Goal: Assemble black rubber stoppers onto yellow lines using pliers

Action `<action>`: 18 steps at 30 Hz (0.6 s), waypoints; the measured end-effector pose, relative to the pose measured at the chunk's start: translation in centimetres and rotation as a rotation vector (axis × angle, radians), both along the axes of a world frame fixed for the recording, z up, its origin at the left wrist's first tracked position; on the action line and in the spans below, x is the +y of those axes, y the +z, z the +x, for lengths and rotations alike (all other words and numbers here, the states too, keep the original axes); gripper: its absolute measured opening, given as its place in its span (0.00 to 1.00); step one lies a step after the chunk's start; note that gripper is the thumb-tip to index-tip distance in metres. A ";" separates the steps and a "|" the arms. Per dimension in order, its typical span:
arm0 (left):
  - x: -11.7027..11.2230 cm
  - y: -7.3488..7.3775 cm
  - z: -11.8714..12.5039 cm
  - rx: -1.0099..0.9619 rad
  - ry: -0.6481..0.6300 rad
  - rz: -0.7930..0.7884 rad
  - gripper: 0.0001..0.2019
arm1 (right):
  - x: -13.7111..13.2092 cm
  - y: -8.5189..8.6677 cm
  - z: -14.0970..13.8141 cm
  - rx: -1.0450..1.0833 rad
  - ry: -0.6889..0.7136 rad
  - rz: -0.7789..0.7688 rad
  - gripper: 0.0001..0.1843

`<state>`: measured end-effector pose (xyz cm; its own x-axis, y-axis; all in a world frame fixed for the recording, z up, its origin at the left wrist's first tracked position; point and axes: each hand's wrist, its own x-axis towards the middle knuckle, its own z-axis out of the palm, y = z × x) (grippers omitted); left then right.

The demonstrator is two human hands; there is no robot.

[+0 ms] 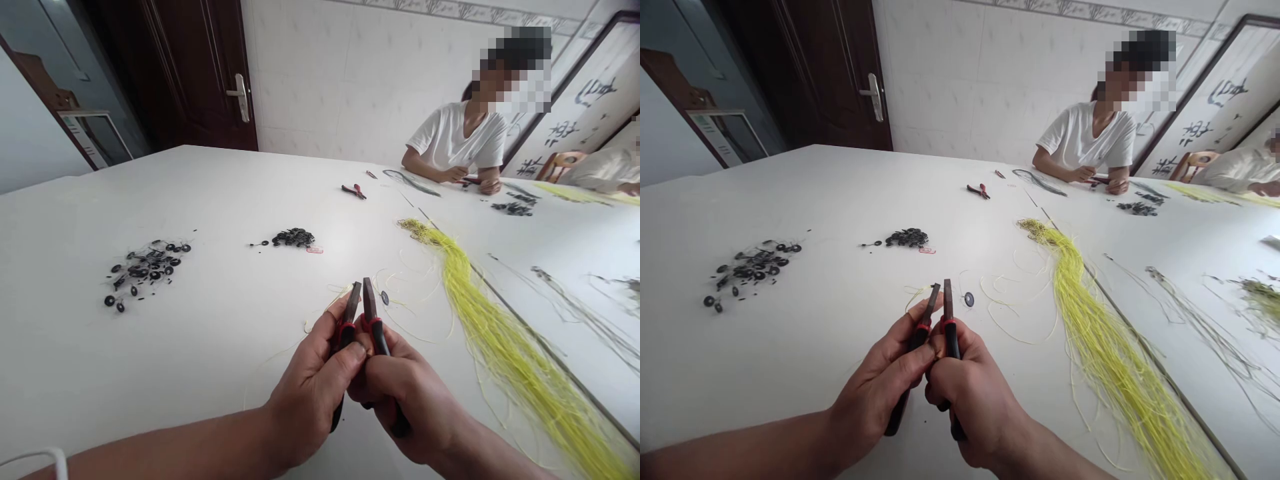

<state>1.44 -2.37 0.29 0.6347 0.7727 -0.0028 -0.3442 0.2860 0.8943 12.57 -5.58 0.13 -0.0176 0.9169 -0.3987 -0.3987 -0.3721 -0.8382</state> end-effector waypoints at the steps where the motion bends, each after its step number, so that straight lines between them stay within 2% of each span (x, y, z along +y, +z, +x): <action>1: 0.1 0.1 0.0 -0.003 -0.007 0.017 0.20 | 0.1 -0.1 0.1 -0.008 0.004 0.018 0.11; 5: 0.4 0.5 0.0 0.047 0.003 0.101 0.21 | 0.5 -0.1 0.4 -0.083 0.035 0.110 0.10; 11: 0.5 0.6 -0.1 0.162 0.011 0.148 0.22 | 0.6 -0.1 0.6 -0.196 0.072 0.077 0.10; 18: 0.5 0.8 0.1 0.122 -0.013 0.129 0.19 | 0.8 -0.3 0.6 -0.221 0.091 0.116 0.09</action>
<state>1.59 -1.90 1.12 0.6458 0.7633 0.0186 -0.2280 0.1696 0.9588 13.21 -4.80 -0.18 -0.0265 0.9554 -0.2942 -0.1706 -0.2943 -0.9404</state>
